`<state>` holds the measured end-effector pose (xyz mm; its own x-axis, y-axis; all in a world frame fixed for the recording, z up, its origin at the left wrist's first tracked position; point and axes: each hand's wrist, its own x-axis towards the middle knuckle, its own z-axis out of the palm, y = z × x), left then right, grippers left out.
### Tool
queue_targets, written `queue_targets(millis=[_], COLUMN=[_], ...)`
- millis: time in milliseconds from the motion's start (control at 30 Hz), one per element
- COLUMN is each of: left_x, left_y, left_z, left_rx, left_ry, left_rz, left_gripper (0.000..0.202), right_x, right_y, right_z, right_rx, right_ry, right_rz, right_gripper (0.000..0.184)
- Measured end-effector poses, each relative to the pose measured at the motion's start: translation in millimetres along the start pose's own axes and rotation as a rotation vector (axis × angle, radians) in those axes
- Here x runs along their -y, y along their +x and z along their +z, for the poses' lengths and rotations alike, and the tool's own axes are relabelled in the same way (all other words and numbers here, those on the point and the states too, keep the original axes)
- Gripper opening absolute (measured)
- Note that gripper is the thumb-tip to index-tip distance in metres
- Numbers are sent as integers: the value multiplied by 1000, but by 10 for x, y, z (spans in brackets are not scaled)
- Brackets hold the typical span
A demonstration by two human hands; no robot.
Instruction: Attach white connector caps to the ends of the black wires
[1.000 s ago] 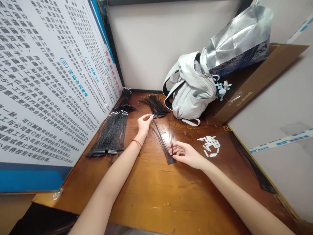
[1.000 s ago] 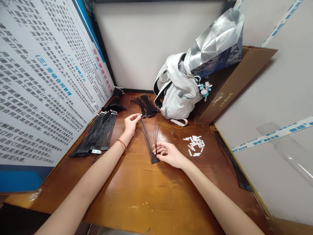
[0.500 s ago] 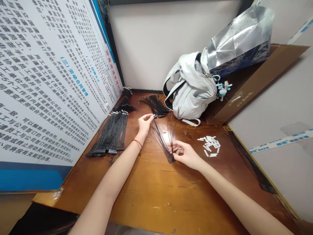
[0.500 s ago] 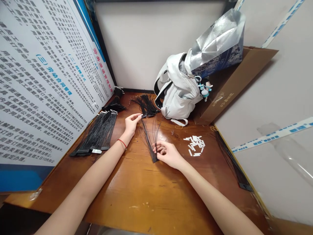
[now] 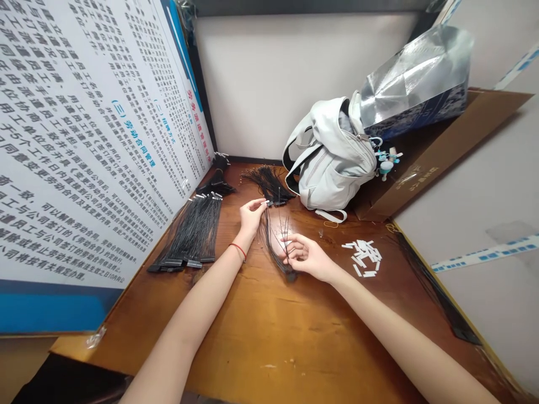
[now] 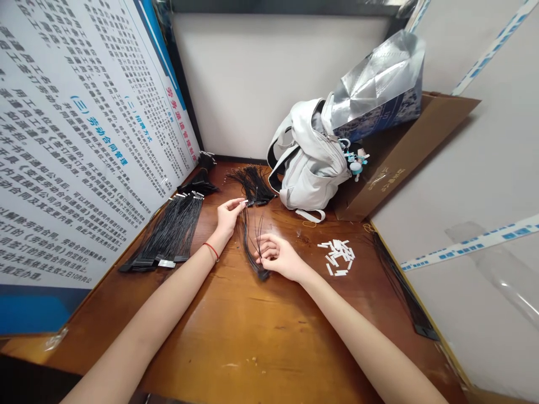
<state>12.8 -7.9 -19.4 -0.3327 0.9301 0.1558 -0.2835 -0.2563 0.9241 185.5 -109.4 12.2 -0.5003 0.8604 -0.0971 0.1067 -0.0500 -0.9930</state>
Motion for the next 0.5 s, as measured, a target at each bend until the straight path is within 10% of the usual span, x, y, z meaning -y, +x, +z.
queue_targets(millis=[500], left_x=[-44], left_y=[-20], left_z=[38], left_rx=[-42], left_ry=[-53], left_rz=[-15], left_gripper=[22], right_x=[-2], right_y=[29], right_z=[250], right_rx=[-199], right_ry=[-50], right_rz=[18], right_gripper=[14])
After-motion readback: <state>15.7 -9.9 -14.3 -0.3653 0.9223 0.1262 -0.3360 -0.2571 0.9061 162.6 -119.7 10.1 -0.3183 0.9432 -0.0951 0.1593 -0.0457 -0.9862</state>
